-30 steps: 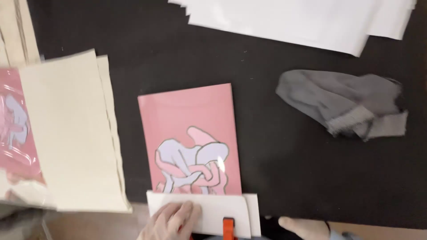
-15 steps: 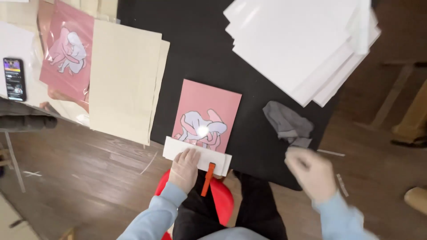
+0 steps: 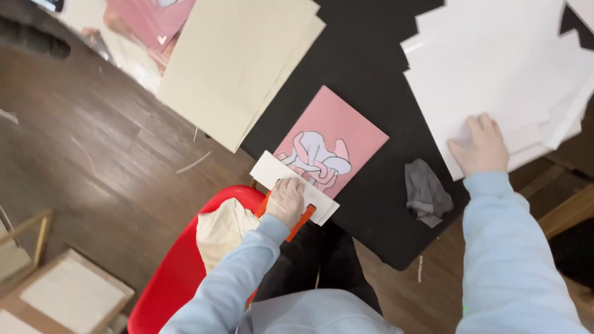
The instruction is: Mounting an art print onto a backing board using adhesive layers and clamps.
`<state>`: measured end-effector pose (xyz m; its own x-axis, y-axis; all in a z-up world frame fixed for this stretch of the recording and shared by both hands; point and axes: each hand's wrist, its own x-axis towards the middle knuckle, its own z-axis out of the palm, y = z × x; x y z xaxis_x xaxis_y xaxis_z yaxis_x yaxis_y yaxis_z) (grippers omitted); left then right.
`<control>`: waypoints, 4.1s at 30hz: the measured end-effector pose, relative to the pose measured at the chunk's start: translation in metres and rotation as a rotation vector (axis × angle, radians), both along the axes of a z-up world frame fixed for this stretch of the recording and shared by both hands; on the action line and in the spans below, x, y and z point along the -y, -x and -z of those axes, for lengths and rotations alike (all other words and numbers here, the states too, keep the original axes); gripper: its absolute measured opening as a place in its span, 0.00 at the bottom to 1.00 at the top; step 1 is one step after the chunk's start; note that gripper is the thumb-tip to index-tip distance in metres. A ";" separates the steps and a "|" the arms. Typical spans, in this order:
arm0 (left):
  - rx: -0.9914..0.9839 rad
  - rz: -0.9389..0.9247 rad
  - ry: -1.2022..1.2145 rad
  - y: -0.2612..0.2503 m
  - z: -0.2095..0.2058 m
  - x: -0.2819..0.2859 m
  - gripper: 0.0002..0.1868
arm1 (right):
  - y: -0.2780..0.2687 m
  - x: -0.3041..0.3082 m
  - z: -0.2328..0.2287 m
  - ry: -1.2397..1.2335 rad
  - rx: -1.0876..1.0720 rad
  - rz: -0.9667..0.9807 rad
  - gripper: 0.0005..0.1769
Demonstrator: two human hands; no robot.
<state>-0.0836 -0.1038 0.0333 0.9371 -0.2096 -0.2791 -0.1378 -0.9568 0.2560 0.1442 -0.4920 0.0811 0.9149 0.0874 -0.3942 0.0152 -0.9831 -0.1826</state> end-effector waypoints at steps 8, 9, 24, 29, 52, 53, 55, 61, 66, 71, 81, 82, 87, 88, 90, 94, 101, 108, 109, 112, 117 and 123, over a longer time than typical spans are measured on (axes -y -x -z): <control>-0.104 -0.126 0.069 0.000 -0.020 0.013 0.19 | 0.003 -0.006 -0.002 -0.043 0.135 -0.100 0.48; 0.079 -0.183 0.121 -0.001 -0.015 0.008 0.23 | -0.005 -0.014 0.002 -0.049 0.126 -0.084 0.48; -0.032 -0.406 0.189 -0.001 -0.010 0.032 0.32 | 0.003 0.026 -0.019 -0.260 0.263 0.002 0.18; -0.076 -0.484 0.080 -0.006 -0.024 0.048 0.35 | 0.003 -0.018 -0.059 -0.404 0.295 -0.323 0.28; -0.242 -0.643 0.108 -0.013 -0.028 0.059 0.43 | -0.002 -0.152 0.041 -0.399 -0.003 -0.852 0.45; -0.201 -0.645 0.110 -0.012 -0.026 0.059 0.43 | -0.009 -0.161 0.048 -0.340 0.007 -0.919 0.48; -0.157 -0.643 0.112 -0.012 -0.023 0.059 0.43 | -0.018 -0.173 0.061 -0.278 0.020 -0.982 0.51; -0.145 -0.650 0.162 -0.014 -0.031 0.055 0.44 | -0.019 -0.185 0.082 -0.229 -0.054 -0.994 0.58; -0.134 -0.652 0.167 -0.015 -0.027 0.055 0.44 | -0.017 -0.182 0.087 -0.173 -0.060 -0.984 0.60; -0.110 -0.640 0.130 -0.015 -0.024 0.054 0.41 | -0.013 -0.176 0.097 -0.135 -0.042 -0.990 0.60; -0.211 -0.739 0.161 -0.044 -0.016 0.051 0.26 | -0.012 -0.172 0.107 -0.052 0.019 -1.032 0.60; -0.209 -0.734 0.165 -0.057 -0.010 0.052 0.26 | -0.012 -0.172 0.106 -0.047 0.020 -1.028 0.60; 0.193 -0.481 0.342 -0.116 0.019 0.057 0.40 | -0.012 -0.181 0.098 -0.121 -0.072 -0.959 0.61; 0.196 -0.478 0.346 -0.123 0.017 0.055 0.40 | -0.013 -0.181 0.098 -0.116 -0.069 -0.957 0.61; 0.043 -0.393 0.284 -0.137 0.012 0.051 0.45 | -0.015 -0.182 0.098 -0.101 -0.060 -0.953 0.62; -0.054 -0.371 0.244 -0.140 0.005 0.055 0.48 | -0.016 -0.172 0.085 -0.203 -0.055 -0.943 0.58; -0.191 -0.334 0.135 -0.150 -0.004 0.055 0.52 | 0.062 -0.081 0.010 -0.361 0.054 -0.225 0.32; -0.202 -0.337 0.153 -0.143 -0.002 0.059 0.53 | 0.139 -0.013 0.028 -0.266 0.021 -0.075 0.29; -0.201 -0.343 0.145 -0.144 -0.001 0.055 0.53 | 0.122 -0.035 0.019 -0.274 0.019 -0.079 0.29; -0.161 -0.344 0.180 -0.138 0.000 0.055 0.53 | 0.081 -0.087 0.000 -0.424 0.079 -0.198 0.29; -0.111 -0.343 0.164 -0.138 0.010 0.058 0.53 | 0.047 -0.134 0.067 -0.360 0.289 -0.818 0.25; -0.130 -0.331 0.177 -0.137 0.005 0.053 0.53 | 0.036 -0.142 0.073 -0.282 0.321 -0.576 0.21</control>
<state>0.0538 -0.1567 0.0283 0.9211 0.0428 -0.3869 0.2156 -0.8836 0.4156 0.1080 -0.3495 0.0084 0.7597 0.6503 -0.0043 0.6132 -0.7185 -0.3281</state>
